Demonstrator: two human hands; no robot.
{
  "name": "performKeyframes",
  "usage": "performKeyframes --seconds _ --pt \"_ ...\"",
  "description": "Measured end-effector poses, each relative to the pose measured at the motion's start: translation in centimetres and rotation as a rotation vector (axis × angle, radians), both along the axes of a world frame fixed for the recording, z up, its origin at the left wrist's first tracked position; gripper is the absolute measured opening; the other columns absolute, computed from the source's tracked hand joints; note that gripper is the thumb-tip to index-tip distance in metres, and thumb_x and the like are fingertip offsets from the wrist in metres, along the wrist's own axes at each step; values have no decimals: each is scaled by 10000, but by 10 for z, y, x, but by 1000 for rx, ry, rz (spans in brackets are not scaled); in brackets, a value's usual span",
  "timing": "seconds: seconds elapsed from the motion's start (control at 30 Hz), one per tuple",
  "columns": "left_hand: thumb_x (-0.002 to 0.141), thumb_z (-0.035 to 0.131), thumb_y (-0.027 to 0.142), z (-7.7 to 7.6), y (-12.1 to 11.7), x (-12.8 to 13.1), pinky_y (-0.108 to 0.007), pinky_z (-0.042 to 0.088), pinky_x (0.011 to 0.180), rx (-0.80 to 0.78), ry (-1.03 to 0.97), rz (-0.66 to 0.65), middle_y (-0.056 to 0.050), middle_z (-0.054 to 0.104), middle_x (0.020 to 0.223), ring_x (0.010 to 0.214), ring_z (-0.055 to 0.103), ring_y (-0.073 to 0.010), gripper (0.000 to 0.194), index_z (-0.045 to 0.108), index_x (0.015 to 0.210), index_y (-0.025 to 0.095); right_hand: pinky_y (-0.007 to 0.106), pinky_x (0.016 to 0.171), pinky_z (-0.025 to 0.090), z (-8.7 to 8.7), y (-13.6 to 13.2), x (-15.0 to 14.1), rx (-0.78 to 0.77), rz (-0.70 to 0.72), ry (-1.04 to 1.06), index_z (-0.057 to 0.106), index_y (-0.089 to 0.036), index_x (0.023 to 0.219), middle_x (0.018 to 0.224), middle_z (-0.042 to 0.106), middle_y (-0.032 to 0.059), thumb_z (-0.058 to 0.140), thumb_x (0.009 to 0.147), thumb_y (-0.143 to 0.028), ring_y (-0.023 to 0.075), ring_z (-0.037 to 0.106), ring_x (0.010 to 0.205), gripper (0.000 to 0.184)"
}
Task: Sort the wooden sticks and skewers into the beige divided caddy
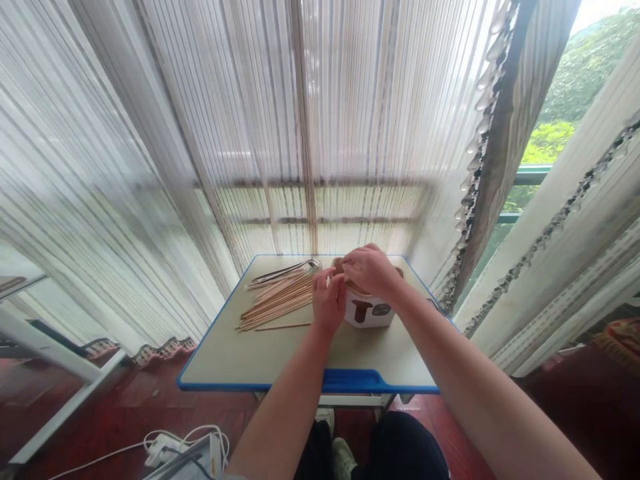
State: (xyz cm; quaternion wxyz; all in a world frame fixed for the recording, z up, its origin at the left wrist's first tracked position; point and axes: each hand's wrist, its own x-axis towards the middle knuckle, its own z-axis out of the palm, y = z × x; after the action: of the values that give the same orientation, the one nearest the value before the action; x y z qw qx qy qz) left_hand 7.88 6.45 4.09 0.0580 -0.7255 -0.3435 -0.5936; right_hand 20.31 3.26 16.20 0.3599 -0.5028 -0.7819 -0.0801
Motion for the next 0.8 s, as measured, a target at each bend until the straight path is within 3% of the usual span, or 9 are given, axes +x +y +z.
performKeyframes --seconds 0.23,0.4,0.5,0.6,0.7,0.8 --pt "888 463 233 3 -4 1 -419 420 943 -33 -26 -18 -112 499 1189 1139 460 -227 178 582 1017 197 359 892 386 -3 -3 11 82 -70 122 677 -200 920 917 696 37 465 862 -277 201 567 938 233" --pt "900 441 251 0 -2 3 -423 412 961 -48 -41 -23 -120 496 1193 1150 459 -229 197 576 1030 191 360 848 411 -11 -2 16 -29 -64 80 674 -201 858 868 686 49 416 895 -337 200 571 893 295" --pt "904 431 277 0 -5 4 -449 383 998 -32 -90 -21 -156 461 1274 1219 418 -249 359 437 1248 175 386 888 412 -10 -11 16 50 -76 151 648 -209 957 953 660 64 425 891 -347 212 553 963 271" --pt "911 406 298 3 -10 -3 -462 372 1010 -55 -206 46 -186 393 1361 1276 370 -264 509 252 1376 159 438 951 389 -14 -32 9 249 -133 282 544 -224 1163 1135 579 99 447 877 -318 231 506 1084 317" --pt "895 409 249 4 -12 -28 -444 394 992 -91 -205 114 -166 470 1294 1225 430 -251 426 361 1308 156 446 932 410 -40 -52 -9 433 -113 361 464 -224 1236 1178 532 128 471 850 -258 248 489 1116 388" --pt "837 450 155 -7 -13 -68 -414 438 939 -204 -58 146 -102 612 1076 1052 545 -224 280 536 1103 170 408 882 437 -85 -59 -36 392 153 191 539 -263 1135 1043 602 84 489 822 -199 234 536 1013 323"
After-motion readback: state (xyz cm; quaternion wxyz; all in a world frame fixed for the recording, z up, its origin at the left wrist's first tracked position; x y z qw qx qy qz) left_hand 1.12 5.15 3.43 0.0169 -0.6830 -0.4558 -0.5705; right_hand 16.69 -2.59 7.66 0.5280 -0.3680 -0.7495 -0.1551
